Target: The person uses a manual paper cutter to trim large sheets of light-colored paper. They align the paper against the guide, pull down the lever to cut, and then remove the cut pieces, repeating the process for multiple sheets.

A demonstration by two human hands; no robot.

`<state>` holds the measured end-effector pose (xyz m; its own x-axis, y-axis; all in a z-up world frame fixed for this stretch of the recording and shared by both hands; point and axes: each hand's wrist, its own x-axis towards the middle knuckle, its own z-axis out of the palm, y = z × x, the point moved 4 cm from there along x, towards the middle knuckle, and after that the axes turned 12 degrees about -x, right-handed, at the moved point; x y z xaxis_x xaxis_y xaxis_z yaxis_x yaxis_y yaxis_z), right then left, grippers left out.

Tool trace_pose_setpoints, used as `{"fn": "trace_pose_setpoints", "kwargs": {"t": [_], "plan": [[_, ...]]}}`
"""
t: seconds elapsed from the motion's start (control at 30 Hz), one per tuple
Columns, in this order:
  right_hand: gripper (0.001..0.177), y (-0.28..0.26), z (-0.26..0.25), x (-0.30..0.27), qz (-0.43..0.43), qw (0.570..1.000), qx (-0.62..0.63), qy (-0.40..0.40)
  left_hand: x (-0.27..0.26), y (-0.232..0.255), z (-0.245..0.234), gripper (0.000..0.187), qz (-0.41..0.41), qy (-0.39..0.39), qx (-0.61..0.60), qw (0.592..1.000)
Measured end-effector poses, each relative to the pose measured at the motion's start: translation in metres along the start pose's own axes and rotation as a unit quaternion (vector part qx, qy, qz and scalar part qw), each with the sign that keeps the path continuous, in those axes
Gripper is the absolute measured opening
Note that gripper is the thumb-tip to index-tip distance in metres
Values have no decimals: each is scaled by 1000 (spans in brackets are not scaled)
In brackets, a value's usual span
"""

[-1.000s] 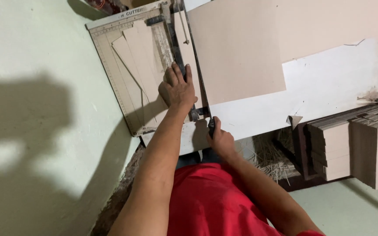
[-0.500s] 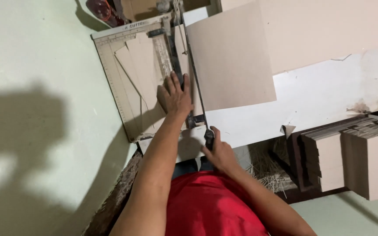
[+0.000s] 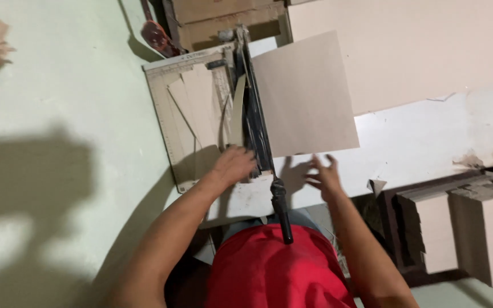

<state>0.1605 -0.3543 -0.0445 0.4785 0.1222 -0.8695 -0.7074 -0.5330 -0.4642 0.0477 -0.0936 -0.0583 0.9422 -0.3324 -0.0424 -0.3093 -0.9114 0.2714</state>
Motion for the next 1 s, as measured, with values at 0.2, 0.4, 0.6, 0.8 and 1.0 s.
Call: {"fn": "trace_pose_setpoints", "kwargs": {"t": [0.2,0.4,0.6,0.8,1.0], "plan": [[40,-25,-24,15,-26,975,222,11,-45,-50,-50,31,-136,-260,-65,954],[40,-4,-9,16,-21,984,176,-32,-15,-48,-76,32,-231,-120,-101,960],[36,-8,6,31,-68,996,56,22,45,-36,-90,59,-331,-63,-225,914],[46,-17,8,24,-60,997,34,24,75,-36,-75,85,-437,-171,-219,856],[38,-37,26,-16,-19,930,-361,-68,80,-42,-55,99,-466,-251,-160,833]]}}
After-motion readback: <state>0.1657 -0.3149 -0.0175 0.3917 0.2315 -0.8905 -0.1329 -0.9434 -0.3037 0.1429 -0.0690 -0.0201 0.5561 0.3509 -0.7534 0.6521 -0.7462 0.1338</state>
